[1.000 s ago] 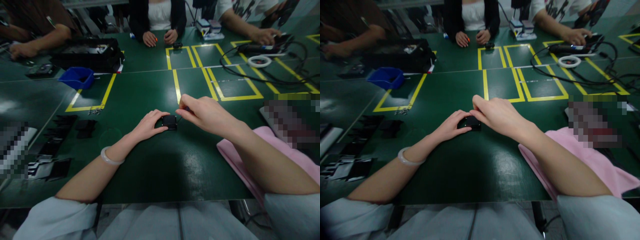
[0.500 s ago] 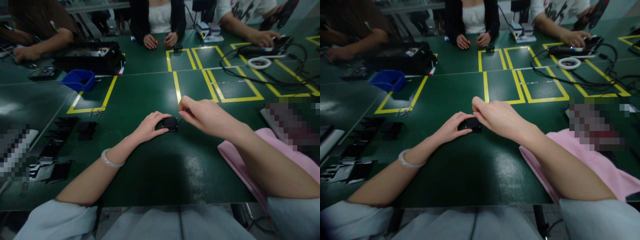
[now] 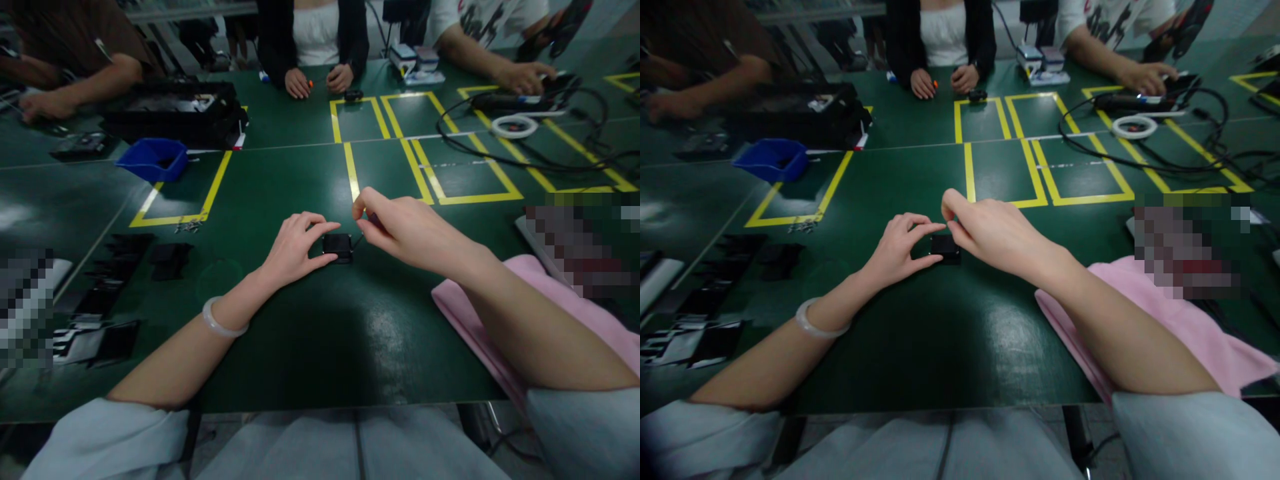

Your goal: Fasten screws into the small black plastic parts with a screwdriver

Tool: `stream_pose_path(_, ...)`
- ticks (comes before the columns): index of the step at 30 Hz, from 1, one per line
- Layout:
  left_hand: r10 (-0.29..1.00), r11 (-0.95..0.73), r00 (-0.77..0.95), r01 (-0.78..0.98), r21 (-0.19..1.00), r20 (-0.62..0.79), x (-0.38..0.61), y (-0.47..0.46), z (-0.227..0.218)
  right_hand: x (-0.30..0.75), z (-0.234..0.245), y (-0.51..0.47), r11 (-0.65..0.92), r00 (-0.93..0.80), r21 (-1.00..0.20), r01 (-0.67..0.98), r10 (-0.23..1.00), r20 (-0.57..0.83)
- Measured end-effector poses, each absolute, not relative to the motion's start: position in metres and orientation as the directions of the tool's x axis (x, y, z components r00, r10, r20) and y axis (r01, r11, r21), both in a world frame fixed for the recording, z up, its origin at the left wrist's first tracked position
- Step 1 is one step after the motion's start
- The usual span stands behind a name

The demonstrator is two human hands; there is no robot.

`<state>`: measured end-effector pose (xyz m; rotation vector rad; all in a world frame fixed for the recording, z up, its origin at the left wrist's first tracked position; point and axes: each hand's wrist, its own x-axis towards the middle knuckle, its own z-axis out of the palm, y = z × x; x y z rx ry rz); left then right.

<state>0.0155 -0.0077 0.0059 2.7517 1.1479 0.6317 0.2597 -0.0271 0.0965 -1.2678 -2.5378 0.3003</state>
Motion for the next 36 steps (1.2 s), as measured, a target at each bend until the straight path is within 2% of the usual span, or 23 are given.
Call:
stream_pose_path(2, 0.679, -0.725, 0.648, 0.666, 0.177, 0.345, 0.02, -0.012, 0.012, 0.26, 0.096, -0.028, 0.596, -0.575, -0.314, 0.739, 0.801, 0.167)
stream_pose_path(14, 0.662, -0.747, 0.742, 0.665, 0.006, 0.101, 0.063, -0.014, 0.038, 0.262, 0.107, -0.032, 0.634, -0.642, -0.284, 0.719, 0.763, 0.078)
stream_pose_path(20, 0.695, -0.718, 0.719, 0.695, -0.035, 0.019, 0.076, -0.015, 0.047, 0.263, 0.11, -0.033, 0.69, -0.705, -0.31, 0.655, 0.705, 0.079)
stream_pose_path(25, 0.734, -0.678, 0.679, 0.734, -0.041, 0.011, 0.083, -0.016, 0.048, 0.262, 0.107, -0.032, 0.662, -0.671, -0.256, 0.704, 0.739, 0.062)
stream_pose_path(32, 0.666, -0.745, 0.741, 0.665, -0.041, -0.085, 0.086, -0.01, 0.05, 0.265, 0.111, -0.033, 0.664, -0.672, -0.215, 0.717, 0.739, 0.042)
stream_pose_path(36, 0.65, -0.759, 0.756, 0.651, -0.02, -0.073, 0.083, -0.006, 0.045, 0.266, 0.114, -0.034, 0.677, -0.689, -0.212, 0.705, 0.725, 0.023)
